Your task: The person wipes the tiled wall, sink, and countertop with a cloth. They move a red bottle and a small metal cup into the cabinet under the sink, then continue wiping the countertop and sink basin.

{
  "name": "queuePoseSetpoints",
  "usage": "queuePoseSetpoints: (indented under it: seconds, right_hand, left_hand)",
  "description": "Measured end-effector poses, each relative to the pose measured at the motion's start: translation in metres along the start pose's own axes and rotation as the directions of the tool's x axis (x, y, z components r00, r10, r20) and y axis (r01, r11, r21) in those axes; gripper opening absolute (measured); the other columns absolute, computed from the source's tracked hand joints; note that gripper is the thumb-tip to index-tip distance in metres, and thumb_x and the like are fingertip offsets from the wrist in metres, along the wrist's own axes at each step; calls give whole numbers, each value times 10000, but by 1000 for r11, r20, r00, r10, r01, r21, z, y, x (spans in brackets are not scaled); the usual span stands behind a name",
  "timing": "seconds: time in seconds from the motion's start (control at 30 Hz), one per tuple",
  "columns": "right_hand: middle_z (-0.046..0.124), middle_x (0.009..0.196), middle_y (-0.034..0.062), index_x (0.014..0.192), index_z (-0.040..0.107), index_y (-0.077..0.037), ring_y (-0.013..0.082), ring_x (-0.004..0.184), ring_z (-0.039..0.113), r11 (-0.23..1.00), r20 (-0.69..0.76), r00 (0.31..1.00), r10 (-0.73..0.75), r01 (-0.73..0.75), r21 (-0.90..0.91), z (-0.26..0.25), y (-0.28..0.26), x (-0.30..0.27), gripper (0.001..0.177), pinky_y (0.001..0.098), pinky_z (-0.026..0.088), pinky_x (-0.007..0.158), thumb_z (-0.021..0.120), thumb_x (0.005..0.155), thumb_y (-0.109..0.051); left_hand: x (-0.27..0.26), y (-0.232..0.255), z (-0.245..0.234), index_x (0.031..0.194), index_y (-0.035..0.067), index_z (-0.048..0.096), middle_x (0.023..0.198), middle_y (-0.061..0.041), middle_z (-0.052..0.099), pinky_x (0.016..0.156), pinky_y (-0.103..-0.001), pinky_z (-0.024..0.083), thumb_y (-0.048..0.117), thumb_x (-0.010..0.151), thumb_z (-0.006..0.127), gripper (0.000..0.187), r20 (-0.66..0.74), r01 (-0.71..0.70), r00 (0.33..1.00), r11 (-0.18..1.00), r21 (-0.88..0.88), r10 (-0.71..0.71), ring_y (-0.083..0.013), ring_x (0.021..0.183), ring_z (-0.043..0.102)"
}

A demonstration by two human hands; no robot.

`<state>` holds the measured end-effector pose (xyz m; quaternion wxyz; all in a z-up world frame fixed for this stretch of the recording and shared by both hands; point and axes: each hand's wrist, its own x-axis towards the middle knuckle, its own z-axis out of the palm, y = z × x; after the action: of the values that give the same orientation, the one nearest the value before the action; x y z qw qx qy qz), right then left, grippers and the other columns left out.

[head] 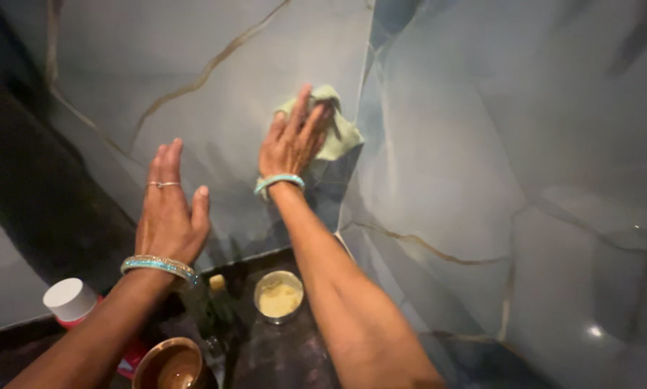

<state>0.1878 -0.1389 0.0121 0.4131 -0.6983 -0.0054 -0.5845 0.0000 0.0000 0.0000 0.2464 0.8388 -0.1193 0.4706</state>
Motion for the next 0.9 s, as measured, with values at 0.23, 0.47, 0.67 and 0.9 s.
queuePoseSetpoints:
  seconds: [0.23,0.47,0.67,0.9]
  right_hand:
    - [321,1679,126,1618,227,-210,333,1572,282,708,325,637,-699,678,197,-19,-76,-17,828,585,298,1216,638,904,-287]
    - [464,1574,25,1599,318,-259,244,1452,451,375,334,233,-913,804,461,-31,-86,40,724,395,395,1224,709,990,-265]
    - [348,1617,222,1617,202,-91,448,1499,329,412,263,340,-903,857,309,-69,-64,82,1135,546,268,1250,876,730,-308]
    - [204,1689,271,1653,40,-59,474,1568,215,564,156,544,-825,766,310,-42,-84,83,1190,547,191,1295,852,816,-296]
  left_hand:
    - [15,-2,-26,1612,55,254,1591,-292,397,1189,-488,379,120,1037,559,654,-200,-4,980,999,-52,-7,-467,1456,443]
    - [31,-7,-52,1609,83,263,1554,-307,414,1181,-483,388,27,958,576,724,-269,108,957,994,-35,-113,-480,1412,462]
    - [43,-2,-73,1550,126,331,1535,-248,432,1079,-485,438,-37,818,643,812,-218,103,972,992,75,-85,-456,1358,477]
    - [55,-9,-92,1479,123,449,1416,-188,580,1060,-458,493,-23,817,673,715,-340,-42,934,979,201,110,-404,1302,569]
